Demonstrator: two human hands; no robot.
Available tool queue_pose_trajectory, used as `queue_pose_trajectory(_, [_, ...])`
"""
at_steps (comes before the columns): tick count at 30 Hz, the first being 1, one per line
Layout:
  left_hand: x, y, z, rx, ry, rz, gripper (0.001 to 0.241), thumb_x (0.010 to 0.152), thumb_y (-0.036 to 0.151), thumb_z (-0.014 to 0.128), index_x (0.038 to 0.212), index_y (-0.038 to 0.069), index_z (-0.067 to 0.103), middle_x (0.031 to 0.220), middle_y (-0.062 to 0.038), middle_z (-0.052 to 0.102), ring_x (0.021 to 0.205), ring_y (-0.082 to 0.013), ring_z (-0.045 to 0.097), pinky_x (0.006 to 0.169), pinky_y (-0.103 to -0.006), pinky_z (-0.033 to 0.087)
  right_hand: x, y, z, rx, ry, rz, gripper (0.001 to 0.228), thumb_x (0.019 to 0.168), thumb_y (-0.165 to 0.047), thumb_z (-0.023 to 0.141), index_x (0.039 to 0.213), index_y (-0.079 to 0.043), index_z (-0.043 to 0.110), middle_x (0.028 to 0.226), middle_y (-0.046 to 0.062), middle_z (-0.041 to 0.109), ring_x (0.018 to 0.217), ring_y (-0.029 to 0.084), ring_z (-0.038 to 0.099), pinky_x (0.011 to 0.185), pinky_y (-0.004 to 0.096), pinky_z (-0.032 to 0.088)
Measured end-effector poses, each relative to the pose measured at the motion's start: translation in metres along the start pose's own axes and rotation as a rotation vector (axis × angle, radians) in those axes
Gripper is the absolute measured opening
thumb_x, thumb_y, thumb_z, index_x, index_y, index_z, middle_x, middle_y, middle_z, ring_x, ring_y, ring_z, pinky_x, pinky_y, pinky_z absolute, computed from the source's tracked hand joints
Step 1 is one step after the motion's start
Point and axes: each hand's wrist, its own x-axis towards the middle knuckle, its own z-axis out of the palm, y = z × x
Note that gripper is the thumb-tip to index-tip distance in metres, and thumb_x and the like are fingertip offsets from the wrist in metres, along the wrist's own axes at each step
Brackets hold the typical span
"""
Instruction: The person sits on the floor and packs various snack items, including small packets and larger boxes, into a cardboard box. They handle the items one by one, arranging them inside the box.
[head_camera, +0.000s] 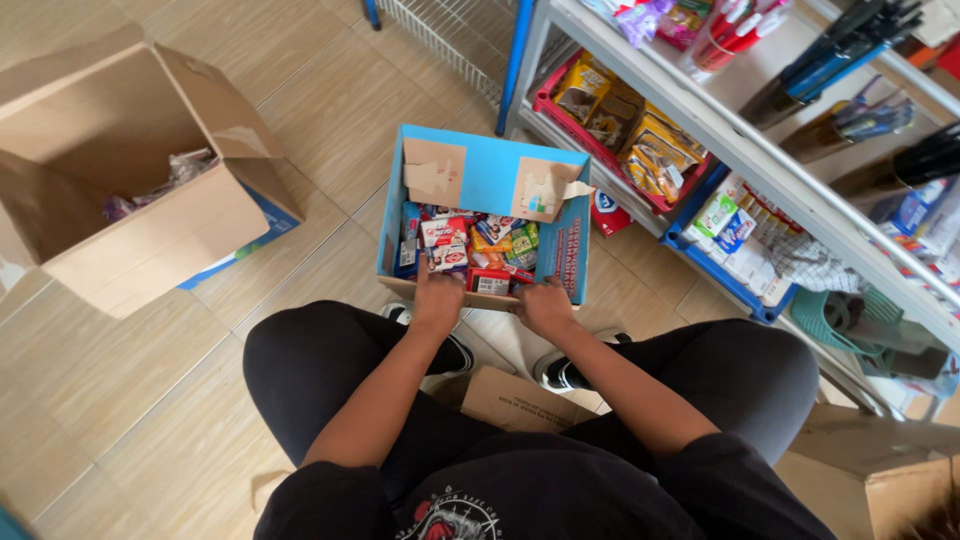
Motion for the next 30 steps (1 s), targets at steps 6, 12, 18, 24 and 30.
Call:
queue_pose_trajectory(6, [0.007,0.004,0.011,-0.095,-0.077,-0.055,0.019,0.089,0.009,0.057,0.086,0.01,0.076,0.08,-0.01,0.075,0.086,-0.0265,0.072,0.123,-0.0629,0.016,0.003,0.004,-0.003,0.028,0.03,-0.018,0.028,0.083,-0.038,0.073,0.104,-0.02,0.079,0.087,0.015,0.075,0.088,0.03,0.072,0.105,0.049,0.044])
queue_pose_trajectory(12, [0.007,0.007,-0.01,-0.118,-0.155,-0.09,0.021,0.094,0.013,0.056,0.096,0.014,0.077,0.091,-0.008,0.076,0.098,-0.0267,0.071,0.126,-0.0631,0.012,0.004,0.0,-0.015,0.005,-0.063,-0.001,0.035,0.083,-0.045,0.075,0.11,-0.022,0.078,0.095,0.014,0.076,0.092,0.03,0.072,0.104,0.045,0.046])
queue_pose_trajectory(18, [-0.005,0.003,-0.061,-0.379,-0.242,-0.155,0.103,0.066,0.056,0.082,0.149,0.009,0.042,0.143,-0.016,0.054,0.136,-0.0344,0.044,0.114,-0.0691,0.009,0.002,0.006,-0.048,0.11,-0.164,-0.073,0.109,0.061,-0.05,0.09,0.152,-0.008,0.045,0.135,0.023,0.061,0.128,0.038,0.057,0.109,0.054,0.032])
queue_pose_trajectory(24, [0.008,-0.025,-0.062,-0.514,-0.119,-0.37,0.092,0.081,0.059,0.073,0.152,0.011,0.041,0.159,-0.019,0.038,0.149,-0.0348,0.03,0.116,-0.0717,0.011,0.02,0.041,-0.07,0.41,-0.062,-0.048,0.088,0.085,-0.047,0.078,0.151,0.0,0.043,0.145,0.027,0.055,0.135,0.038,0.054,0.113,0.046,0.043])
queue_pose_trajectory(30, [0.009,-0.061,-0.035,-0.435,0.053,-0.579,0.097,0.083,0.056,0.07,0.156,0.005,0.033,0.161,-0.027,0.029,0.151,-0.0428,0.018,0.113,-0.0719,0.009,0.075,0.051,-0.038,1.183,-0.204,0.184,0.066,0.095,-0.035,0.065,0.15,-0.005,0.045,0.144,0.016,0.06,0.13,0.031,0.058,0.107,0.046,0.047])
